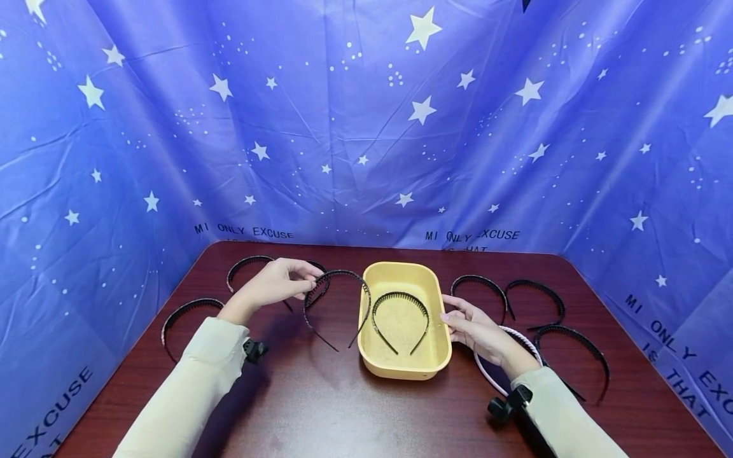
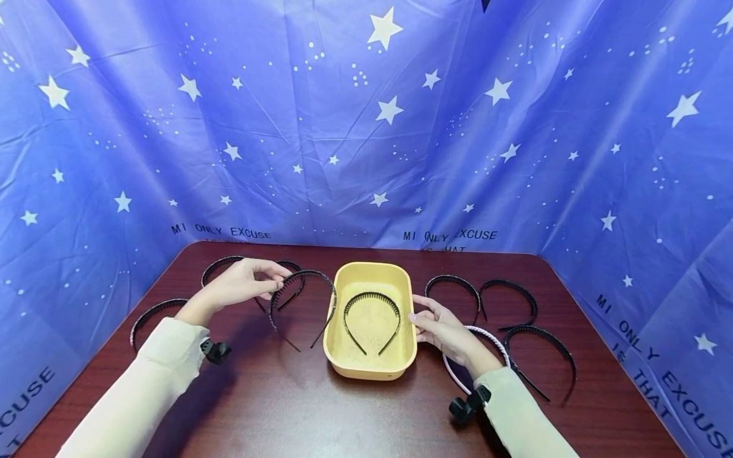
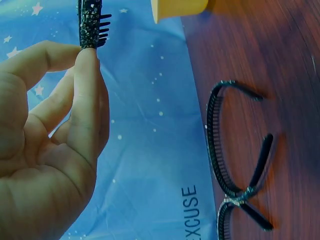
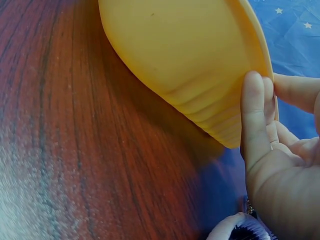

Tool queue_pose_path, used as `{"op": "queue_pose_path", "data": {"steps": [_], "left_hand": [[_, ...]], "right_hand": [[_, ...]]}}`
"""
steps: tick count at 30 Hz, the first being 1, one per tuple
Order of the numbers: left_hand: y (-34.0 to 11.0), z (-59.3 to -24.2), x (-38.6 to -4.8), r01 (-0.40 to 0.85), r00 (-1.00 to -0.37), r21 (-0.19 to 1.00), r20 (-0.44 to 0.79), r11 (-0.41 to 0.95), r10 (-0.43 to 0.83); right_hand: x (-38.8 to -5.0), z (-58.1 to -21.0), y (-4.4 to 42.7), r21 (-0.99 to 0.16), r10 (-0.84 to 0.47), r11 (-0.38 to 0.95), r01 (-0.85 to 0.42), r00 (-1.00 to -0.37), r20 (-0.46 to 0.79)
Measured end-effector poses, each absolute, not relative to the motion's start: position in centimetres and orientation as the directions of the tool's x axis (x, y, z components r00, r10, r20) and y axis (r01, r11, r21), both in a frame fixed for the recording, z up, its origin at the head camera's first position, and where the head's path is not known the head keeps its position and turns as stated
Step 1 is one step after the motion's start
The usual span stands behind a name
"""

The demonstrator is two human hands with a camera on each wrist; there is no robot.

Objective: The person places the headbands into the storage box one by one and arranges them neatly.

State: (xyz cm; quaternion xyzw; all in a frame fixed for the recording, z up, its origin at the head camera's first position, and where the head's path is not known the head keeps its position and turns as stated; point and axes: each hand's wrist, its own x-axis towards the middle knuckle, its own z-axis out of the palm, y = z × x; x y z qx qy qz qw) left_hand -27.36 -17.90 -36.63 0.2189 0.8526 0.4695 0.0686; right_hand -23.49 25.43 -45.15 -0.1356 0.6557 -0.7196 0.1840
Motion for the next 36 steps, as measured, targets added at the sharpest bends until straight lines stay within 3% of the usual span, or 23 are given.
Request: {"op": "queue_pose_path", "data": {"steps": [36], "left_hand": [[-9.4, -36.0, -29.8, 0.284, -0.874, 0.846, 0.035, 0.451, 0.485]], "right_hand": [[-23.4, -45.1, 25.4, -0.993, -0.450, -0.084, 0.086, -0.892, -0.039]]}}
